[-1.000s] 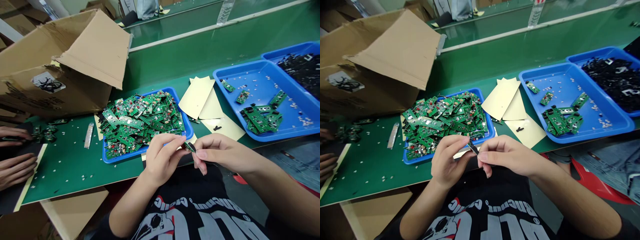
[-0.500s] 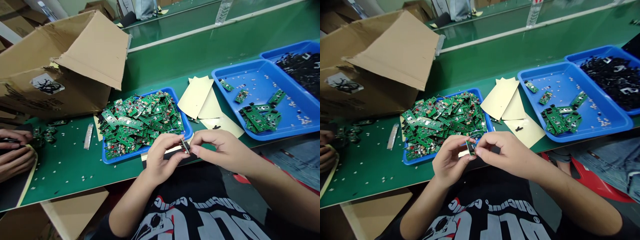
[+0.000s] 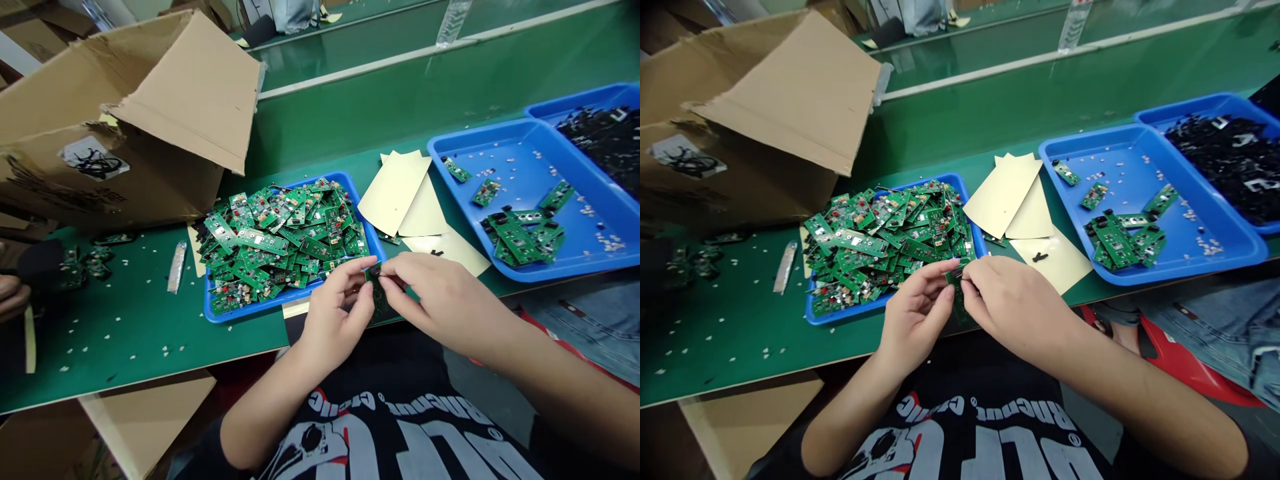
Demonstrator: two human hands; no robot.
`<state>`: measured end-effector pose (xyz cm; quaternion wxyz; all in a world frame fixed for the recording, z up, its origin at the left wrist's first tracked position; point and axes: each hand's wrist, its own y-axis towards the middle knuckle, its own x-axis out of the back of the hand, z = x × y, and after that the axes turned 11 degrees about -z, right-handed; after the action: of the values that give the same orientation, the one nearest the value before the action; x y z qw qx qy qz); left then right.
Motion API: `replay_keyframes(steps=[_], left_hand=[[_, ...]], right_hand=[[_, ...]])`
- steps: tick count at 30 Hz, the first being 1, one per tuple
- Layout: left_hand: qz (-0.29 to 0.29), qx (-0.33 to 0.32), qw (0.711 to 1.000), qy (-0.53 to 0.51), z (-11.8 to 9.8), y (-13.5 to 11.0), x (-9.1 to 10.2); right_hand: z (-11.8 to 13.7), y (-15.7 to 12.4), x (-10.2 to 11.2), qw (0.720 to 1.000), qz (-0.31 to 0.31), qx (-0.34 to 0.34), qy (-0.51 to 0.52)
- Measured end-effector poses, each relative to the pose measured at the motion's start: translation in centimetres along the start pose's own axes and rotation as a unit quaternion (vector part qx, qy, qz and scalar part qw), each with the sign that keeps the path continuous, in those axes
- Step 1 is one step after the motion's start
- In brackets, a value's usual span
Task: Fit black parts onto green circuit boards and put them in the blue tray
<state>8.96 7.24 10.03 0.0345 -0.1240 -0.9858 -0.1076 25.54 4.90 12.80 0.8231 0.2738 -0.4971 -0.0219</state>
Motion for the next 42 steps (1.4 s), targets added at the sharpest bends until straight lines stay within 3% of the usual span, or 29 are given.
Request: replay_keyframes(steps=[4,14,18,23,25,28,32,36,39,42], left_hand=[[-0.002,0.008,0.999,0.046,-0.1,0.4,-0.3],[0.010,-0.107,0.980,0.169,0.9,0.9,-0.9],[0.043,-0.106,0.976,0.185,1.7,1.3,-2.0],[0.068,-0.104,0.977,0.176,1.7,1.4,-3.2],[0.080,-0.079,0.982,0.152,1.7,1.8,-3.8],[0.084,-0.008,0.991,0.107,2.0,3.2,-5.3],[0.103,0.048,0.991,0.074,3.4,5.7,-9.0],[0.104,0.045,0.989,0.093,4.7,7.2,-12.4],[0.106,0.050,0.989,0.094,4.9,7.1,-13.1],[0.091,0.062,0.990,0.093,4.7,6.6,-12.6]], right_hand=[[-0.1,0.0,0.3,0.998,0.015,0.036,-0.051],[0.2,0.3,0.6,0.981,-0.010,0.080,-0.174],[0.1,0.0,0.6,0.975,0.042,0.008,-0.218],[-2.6,-1.2,1.6,0.927,0.081,-0.185,-0.315],[-4.5,-2.3,2.5,0.946,0.093,-0.213,-0.228],[-6.9,-4.7,3.6,0.962,0.006,-0.259,-0.081],[-8.4,-8.0,4.0,0.943,-0.116,-0.312,-0.012],[-8.7,-10.0,3.7,0.927,-0.163,-0.335,0.028],[-8.7,-10.6,3.3,0.912,-0.194,-0.357,0.049],[-8.7,-10.7,2.8,0.909,-0.199,-0.356,0.084]])
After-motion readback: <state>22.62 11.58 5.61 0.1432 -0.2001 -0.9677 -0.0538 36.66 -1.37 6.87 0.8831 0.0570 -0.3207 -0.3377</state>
